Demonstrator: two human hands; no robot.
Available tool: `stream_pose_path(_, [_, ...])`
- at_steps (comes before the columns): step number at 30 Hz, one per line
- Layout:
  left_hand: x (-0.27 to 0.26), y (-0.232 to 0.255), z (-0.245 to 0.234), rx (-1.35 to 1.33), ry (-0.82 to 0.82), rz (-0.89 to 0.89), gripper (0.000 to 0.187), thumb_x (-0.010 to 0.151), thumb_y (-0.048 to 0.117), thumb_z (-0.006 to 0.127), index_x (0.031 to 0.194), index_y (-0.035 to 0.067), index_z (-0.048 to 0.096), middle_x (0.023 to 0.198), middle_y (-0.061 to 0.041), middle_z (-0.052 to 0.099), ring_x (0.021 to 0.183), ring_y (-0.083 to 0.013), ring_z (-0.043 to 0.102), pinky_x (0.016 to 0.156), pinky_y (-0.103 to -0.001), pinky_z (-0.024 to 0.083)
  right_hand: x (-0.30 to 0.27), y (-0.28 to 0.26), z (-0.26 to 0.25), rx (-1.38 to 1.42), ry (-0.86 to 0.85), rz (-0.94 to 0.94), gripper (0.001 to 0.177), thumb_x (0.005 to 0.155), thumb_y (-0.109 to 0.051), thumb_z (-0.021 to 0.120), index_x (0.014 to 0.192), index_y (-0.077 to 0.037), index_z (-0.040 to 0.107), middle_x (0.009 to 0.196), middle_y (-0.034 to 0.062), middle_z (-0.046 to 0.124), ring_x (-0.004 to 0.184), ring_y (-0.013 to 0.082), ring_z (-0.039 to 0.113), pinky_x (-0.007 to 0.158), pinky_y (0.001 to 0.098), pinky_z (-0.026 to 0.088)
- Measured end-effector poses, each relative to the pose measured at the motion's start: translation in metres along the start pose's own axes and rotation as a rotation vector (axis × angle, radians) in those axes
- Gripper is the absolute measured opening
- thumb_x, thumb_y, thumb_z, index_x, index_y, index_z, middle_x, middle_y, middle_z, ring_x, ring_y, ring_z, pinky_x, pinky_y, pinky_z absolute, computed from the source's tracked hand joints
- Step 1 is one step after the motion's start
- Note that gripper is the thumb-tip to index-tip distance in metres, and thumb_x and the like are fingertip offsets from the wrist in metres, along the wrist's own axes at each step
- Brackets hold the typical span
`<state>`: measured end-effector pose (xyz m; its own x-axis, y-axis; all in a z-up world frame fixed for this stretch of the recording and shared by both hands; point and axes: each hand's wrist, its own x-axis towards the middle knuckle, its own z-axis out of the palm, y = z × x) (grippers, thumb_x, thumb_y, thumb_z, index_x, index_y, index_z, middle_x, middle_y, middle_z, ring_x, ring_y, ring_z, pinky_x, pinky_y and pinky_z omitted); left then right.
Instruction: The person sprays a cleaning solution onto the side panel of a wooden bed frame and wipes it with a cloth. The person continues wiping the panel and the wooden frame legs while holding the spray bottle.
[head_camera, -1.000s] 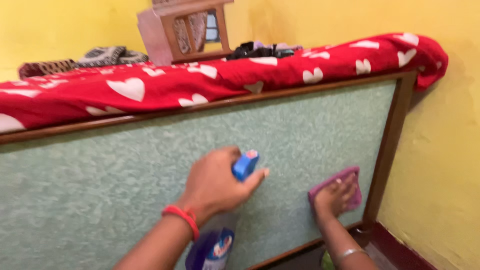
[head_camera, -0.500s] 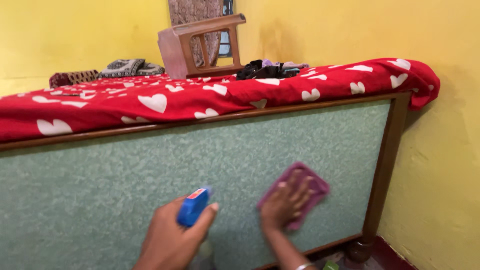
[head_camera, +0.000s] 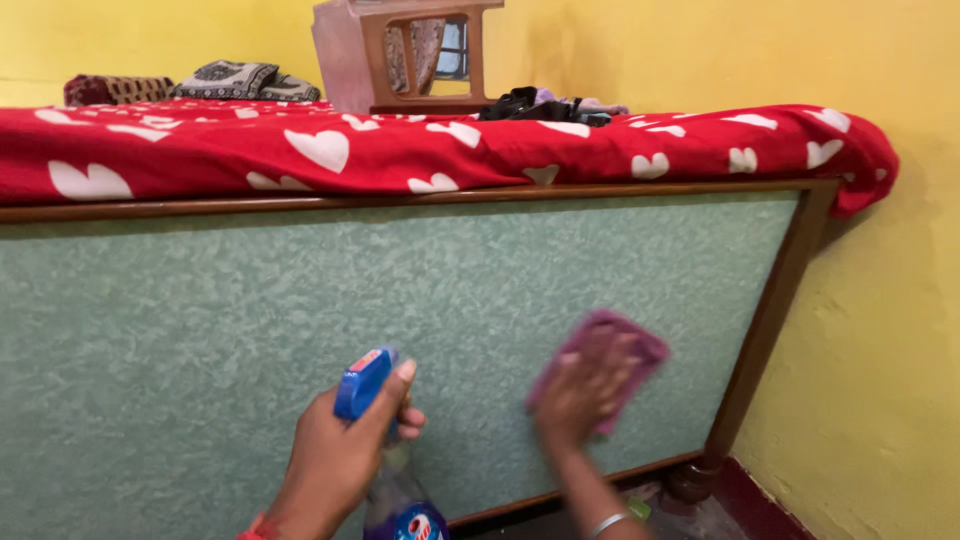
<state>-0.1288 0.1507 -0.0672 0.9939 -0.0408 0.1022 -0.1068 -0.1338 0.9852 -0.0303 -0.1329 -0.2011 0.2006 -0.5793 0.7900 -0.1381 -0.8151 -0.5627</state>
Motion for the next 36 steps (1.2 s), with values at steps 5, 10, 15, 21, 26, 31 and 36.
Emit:
stream_pose_path(5, [0.012, -0.004, -0.018, -0.119, 0.022, 0.012, 0.052, 0.087, 0.055, 0.068, 0.106, 0.006, 0.071, 0.081, -0.009, 0.076, 0.079, -0.0171, 0.074, 0.074, -0.033, 0.052, 0.077, 0.039, -0.020, -0.052, -0.263, 0.599, 0.066, 0.107, -0.042, 0.020, 0.166, -0.021, -0.002, 0.174, 0.0076, -0.009, 0.159, 0.0330, -0.008, 0.126, 0.0561, 0.002])
stream_pose_path(10, [0.015, -0.001, -0.024, -0.237, 0.050, 0.055, 0.054, 0.085, 0.057, 0.066, 0.098, 0.004, 0.072, 0.071, -0.007, 0.066, 0.071, -0.0157, 0.067, 0.070, -0.031, 0.052, 0.081, 0.006, -0.016, -0.033, -0.009, 0.061, 0.063, 0.115, -0.036, 0.017, 0.166, -0.005, -0.004, 0.176, 0.0131, -0.007, 0.164, 0.0329, -0.001, 0.134, 0.0494, 0.001])
stream_pose_path(15, [-0.001, 0.010, -0.029, -0.209, 0.089, 0.036, 0.037, 0.077, 0.029, 0.085, 0.094, 0.000, 0.069, 0.072, -0.004, 0.064, 0.069, -0.0162, 0.061, 0.065, -0.033, 0.050, 0.021, -0.091, -0.001, 0.041, 0.066, -0.325, 0.065, 0.110, -0.033, 0.029, 0.166, -0.007, 0.012, 0.174, 0.0155, 0.005, 0.161, 0.0395, -0.001, 0.130, 0.0569, 0.001])
stream_pose_path(21, [0.002, 0.007, -0.034, -0.187, 0.188, 0.030, 0.033, 0.072, 0.015, 0.089, 0.091, 0.000, 0.065, 0.073, -0.007, 0.065, 0.065, -0.0187, 0.061, 0.062, -0.036, 0.050, -0.054, -0.151, -0.021, 0.183, -0.143, -0.934, 0.059, 0.102, -0.042, 0.052, 0.159, -0.029, 0.042, 0.171, 0.0036, 0.025, 0.160, 0.0336, 0.015, 0.127, 0.0612, 0.002])
stream_pose_path(26, [0.009, -0.001, -0.043, -0.177, 0.196, -0.006, 0.031, 0.077, 0.014, 0.083, 0.099, 0.000, 0.066, 0.074, -0.007, 0.068, 0.067, -0.0190, 0.066, 0.065, -0.035, 0.054, -0.009, -0.143, -0.019, 0.279, -0.148, -1.060, 0.056, 0.106, -0.044, 0.058, 0.160, -0.032, 0.047, 0.171, -0.0004, 0.034, 0.162, 0.0292, 0.018, 0.128, 0.0587, 0.006])
stream_pose_path(31, [0.004, 0.008, -0.063, -0.049, 0.202, -0.079, 0.030, 0.083, 0.017, 0.079, 0.108, 0.004, 0.071, 0.075, -0.011, 0.071, 0.070, -0.0182, 0.066, 0.068, -0.036, 0.049, 0.093, -0.104, -0.010, 0.156, 0.099, -0.534, 0.065, 0.102, -0.038, 0.051, 0.163, -0.021, 0.036, 0.172, 0.0059, 0.027, 0.161, 0.0327, 0.016, 0.129, 0.0571, 0.010])
stream_pose_path(36, [0.012, 0.002, -0.080, -0.158, 0.191, 0.016, 0.033, 0.077, 0.010, 0.075, 0.108, 0.001, 0.072, 0.079, -0.010, 0.072, 0.072, -0.0183, 0.069, 0.071, -0.035, 0.055, 0.132, -0.056, -0.001, 0.189, 0.179, 0.084, 0.059, 0.113, -0.038, 0.036, 0.168, -0.020, 0.025, 0.175, 0.0074, 0.019, 0.161, 0.0383, 0.014, 0.130, 0.0561, 0.012])
